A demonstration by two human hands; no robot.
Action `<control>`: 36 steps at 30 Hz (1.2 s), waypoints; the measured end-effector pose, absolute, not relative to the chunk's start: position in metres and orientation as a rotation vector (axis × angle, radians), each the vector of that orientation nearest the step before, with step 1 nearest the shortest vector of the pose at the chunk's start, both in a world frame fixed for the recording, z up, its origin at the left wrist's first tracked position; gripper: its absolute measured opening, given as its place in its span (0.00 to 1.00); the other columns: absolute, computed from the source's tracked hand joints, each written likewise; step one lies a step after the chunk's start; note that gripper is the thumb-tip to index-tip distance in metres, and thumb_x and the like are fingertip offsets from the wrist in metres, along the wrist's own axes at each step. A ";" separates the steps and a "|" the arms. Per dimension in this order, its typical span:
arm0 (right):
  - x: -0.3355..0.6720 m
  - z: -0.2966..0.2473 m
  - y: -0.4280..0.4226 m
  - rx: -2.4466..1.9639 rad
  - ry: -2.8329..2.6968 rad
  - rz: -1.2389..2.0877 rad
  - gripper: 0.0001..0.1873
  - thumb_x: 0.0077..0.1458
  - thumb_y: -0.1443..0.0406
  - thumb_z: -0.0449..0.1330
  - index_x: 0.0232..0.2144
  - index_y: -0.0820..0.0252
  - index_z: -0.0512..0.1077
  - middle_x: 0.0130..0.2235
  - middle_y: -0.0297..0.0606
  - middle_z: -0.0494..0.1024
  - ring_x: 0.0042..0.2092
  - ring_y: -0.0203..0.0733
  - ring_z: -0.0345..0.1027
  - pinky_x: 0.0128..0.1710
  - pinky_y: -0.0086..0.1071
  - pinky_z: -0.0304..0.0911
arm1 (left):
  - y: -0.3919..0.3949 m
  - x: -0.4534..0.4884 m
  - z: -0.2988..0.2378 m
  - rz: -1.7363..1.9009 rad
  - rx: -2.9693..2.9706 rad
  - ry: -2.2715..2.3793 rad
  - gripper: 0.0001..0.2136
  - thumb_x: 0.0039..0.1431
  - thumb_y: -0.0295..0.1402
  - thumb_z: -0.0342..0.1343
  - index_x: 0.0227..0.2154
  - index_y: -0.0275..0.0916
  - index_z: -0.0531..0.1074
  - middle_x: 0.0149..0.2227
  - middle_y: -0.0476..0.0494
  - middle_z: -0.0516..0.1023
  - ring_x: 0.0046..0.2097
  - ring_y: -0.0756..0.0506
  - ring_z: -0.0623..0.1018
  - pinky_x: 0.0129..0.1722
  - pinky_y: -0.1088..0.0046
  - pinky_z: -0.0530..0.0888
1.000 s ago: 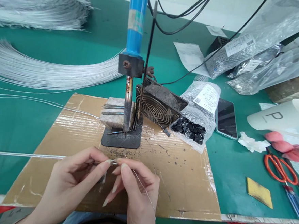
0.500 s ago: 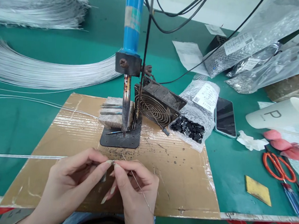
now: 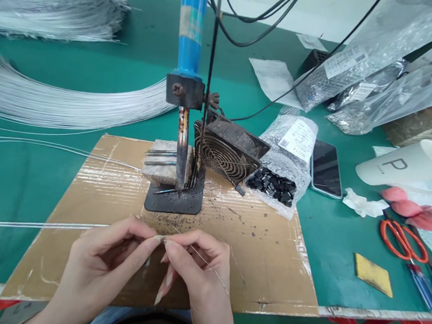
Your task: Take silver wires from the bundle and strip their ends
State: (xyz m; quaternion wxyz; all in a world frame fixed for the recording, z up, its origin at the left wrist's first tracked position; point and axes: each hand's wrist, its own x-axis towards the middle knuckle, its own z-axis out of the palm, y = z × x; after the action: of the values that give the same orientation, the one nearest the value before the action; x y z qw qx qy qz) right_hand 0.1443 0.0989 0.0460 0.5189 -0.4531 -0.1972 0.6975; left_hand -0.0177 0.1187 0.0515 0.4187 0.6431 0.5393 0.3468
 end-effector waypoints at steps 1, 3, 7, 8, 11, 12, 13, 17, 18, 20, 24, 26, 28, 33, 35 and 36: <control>0.145 0.045 0.099 -1.083 -0.486 1.678 0.11 0.56 0.58 0.75 0.29 0.59 0.83 0.24 0.32 0.79 0.18 0.31 0.71 0.19 0.22 0.65 | 0.119 -0.017 0.052 0.858 1.606 1.357 0.11 0.69 0.35 0.58 0.29 0.41 0.76 0.19 0.54 0.70 0.20 0.53 0.64 0.20 0.77 0.61; 0.146 0.045 0.099 -1.080 -0.499 1.680 0.11 0.57 0.58 0.74 0.30 0.59 0.83 0.25 0.32 0.80 0.18 0.31 0.71 0.20 0.22 0.66 | 0.119 -0.016 0.055 0.847 1.564 1.389 0.11 0.68 0.36 0.58 0.29 0.41 0.76 0.19 0.54 0.70 0.20 0.53 0.65 0.20 0.77 0.62; 0.144 0.047 0.099 -1.097 -0.502 1.666 0.11 0.58 0.58 0.73 0.32 0.59 0.84 0.24 0.32 0.79 0.19 0.31 0.71 0.22 0.22 0.69 | 0.118 -0.011 0.059 0.865 1.439 1.440 0.12 0.67 0.37 0.59 0.28 0.40 0.77 0.21 0.51 0.75 0.21 0.52 0.70 0.21 0.79 0.65; 0.144 0.048 0.098 -1.098 -0.501 1.661 0.11 0.59 0.57 0.73 0.33 0.59 0.84 0.23 0.32 0.78 0.19 0.31 0.71 0.22 0.22 0.69 | 0.118 -0.010 0.060 0.881 1.421 1.442 0.12 0.66 0.37 0.60 0.28 0.39 0.77 0.21 0.51 0.76 0.22 0.52 0.71 0.21 0.79 0.65; 0.141 0.050 0.098 -1.096 -0.464 1.651 0.11 0.58 0.57 0.73 0.33 0.59 0.85 0.25 0.33 0.79 0.19 0.31 0.71 0.21 0.22 0.68 | 0.118 -0.008 0.060 0.931 1.388 1.443 0.11 0.65 0.37 0.62 0.27 0.39 0.77 0.21 0.50 0.76 0.21 0.52 0.72 0.21 0.80 0.67; 0.140 0.051 0.098 -1.092 -0.446 1.649 0.11 0.57 0.58 0.74 0.33 0.60 0.85 0.26 0.33 0.80 0.19 0.31 0.71 0.20 0.23 0.68 | 0.117 -0.008 0.060 0.940 1.382 1.444 0.11 0.65 0.37 0.62 0.27 0.39 0.77 0.20 0.51 0.76 0.21 0.52 0.71 0.21 0.80 0.67; 0.139 0.051 0.098 -1.088 -0.429 1.645 0.10 0.57 0.58 0.74 0.33 0.60 0.85 0.26 0.33 0.79 0.19 0.31 0.71 0.20 0.23 0.68 | 0.117 -0.008 0.060 0.943 1.381 1.445 0.11 0.65 0.37 0.62 0.28 0.39 0.77 0.20 0.51 0.76 0.21 0.52 0.71 0.21 0.81 0.66; 0.131 0.052 0.096 -1.079 -0.366 1.619 0.12 0.56 0.57 0.74 0.31 0.60 0.84 0.22 0.31 0.77 0.18 0.31 0.69 0.19 0.22 0.67 | 0.117 -0.008 0.060 0.917 1.395 1.450 0.11 0.66 0.36 0.61 0.28 0.39 0.77 0.21 0.50 0.77 0.22 0.52 0.72 0.21 0.81 0.66; 0.129 0.052 0.095 -1.078 -0.347 1.611 0.13 0.55 0.57 0.74 0.30 0.61 0.83 0.21 0.31 0.76 0.18 0.31 0.68 0.18 0.22 0.66 | 0.117 -0.008 0.060 0.909 1.394 1.451 0.11 0.66 0.36 0.60 0.28 0.39 0.77 0.21 0.50 0.77 0.22 0.52 0.72 0.22 0.80 0.67; 0.123 0.051 0.094 -1.071 -0.301 1.591 0.13 0.55 0.56 0.75 0.30 0.60 0.83 0.18 0.29 0.73 0.17 0.31 0.67 0.18 0.22 0.65 | 0.117 -0.007 0.060 0.905 1.384 1.456 0.10 0.66 0.35 0.59 0.28 0.39 0.77 0.22 0.49 0.78 0.23 0.52 0.74 0.22 0.80 0.68; 0.113 0.049 0.091 -1.046 -0.219 1.552 0.13 0.53 0.55 0.76 0.32 0.59 0.84 0.20 0.28 0.72 0.17 0.28 0.65 0.18 0.20 0.61 | 0.116 -0.005 0.062 0.925 1.367 1.480 0.10 0.65 0.34 0.60 0.28 0.40 0.77 0.21 0.51 0.78 0.21 0.53 0.73 0.22 0.81 0.67; 0.110 0.048 0.090 -1.042 -0.204 1.542 0.13 0.53 0.55 0.76 0.32 0.58 0.84 0.22 0.28 0.73 0.18 0.26 0.65 0.18 0.18 0.60 | 0.117 -0.003 0.065 0.946 1.353 1.483 0.10 0.65 0.34 0.60 0.27 0.40 0.76 0.20 0.53 0.77 0.20 0.54 0.72 0.21 0.82 0.67; 0.108 0.049 0.090 -1.038 -0.195 1.535 0.13 0.53 0.55 0.76 0.32 0.58 0.85 0.22 0.28 0.73 0.18 0.26 0.65 0.18 0.19 0.60 | 0.117 -0.001 0.067 0.984 1.316 1.466 0.10 0.65 0.34 0.61 0.27 0.41 0.76 0.20 0.54 0.77 0.20 0.54 0.73 0.21 0.83 0.68; 0.110 0.049 0.091 -1.032 -0.200 1.538 0.13 0.52 0.55 0.76 0.32 0.58 0.85 0.25 0.30 0.77 0.18 0.28 0.67 0.18 0.21 0.65 | 0.118 0.002 0.069 1.028 1.261 1.428 0.09 0.64 0.32 0.61 0.27 0.41 0.75 0.18 0.55 0.76 0.17 0.55 0.72 0.19 0.84 0.68; 0.112 0.048 0.091 -1.035 -0.212 1.548 0.13 0.53 0.55 0.76 0.32 0.58 0.85 0.25 0.30 0.77 0.18 0.30 0.68 0.18 0.22 0.65 | 0.118 0.001 0.068 1.007 1.291 1.441 0.09 0.64 0.32 0.61 0.27 0.40 0.76 0.19 0.54 0.76 0.18 0.55 0.72 0.19 0.84 0.68; 0.113 0.048 0.091 -1.037 -0.217 1.553 0.13 0.53 0.56 0.76 0.33 0.59 0.85 0.24 0.30 0.77 0.18 0.30 0.68 0.18 0.23 0.65 | 0.117 0.000 0.067 0.996 1.306 1.446 0.09 0.64 0.33 0.61 0.27 0.40 0.76 0.19 0.53 0.77 0.19 0.54 0.73 0.19 0.83 0.68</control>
State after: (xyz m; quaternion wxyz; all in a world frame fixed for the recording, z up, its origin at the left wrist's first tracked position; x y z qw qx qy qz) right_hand 0.1129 0.0909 0.0479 0.5900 -0.4453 -0.0933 0.6670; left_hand 0.0000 0.1175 0.0670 0.4588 0.5301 0.5872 0.4046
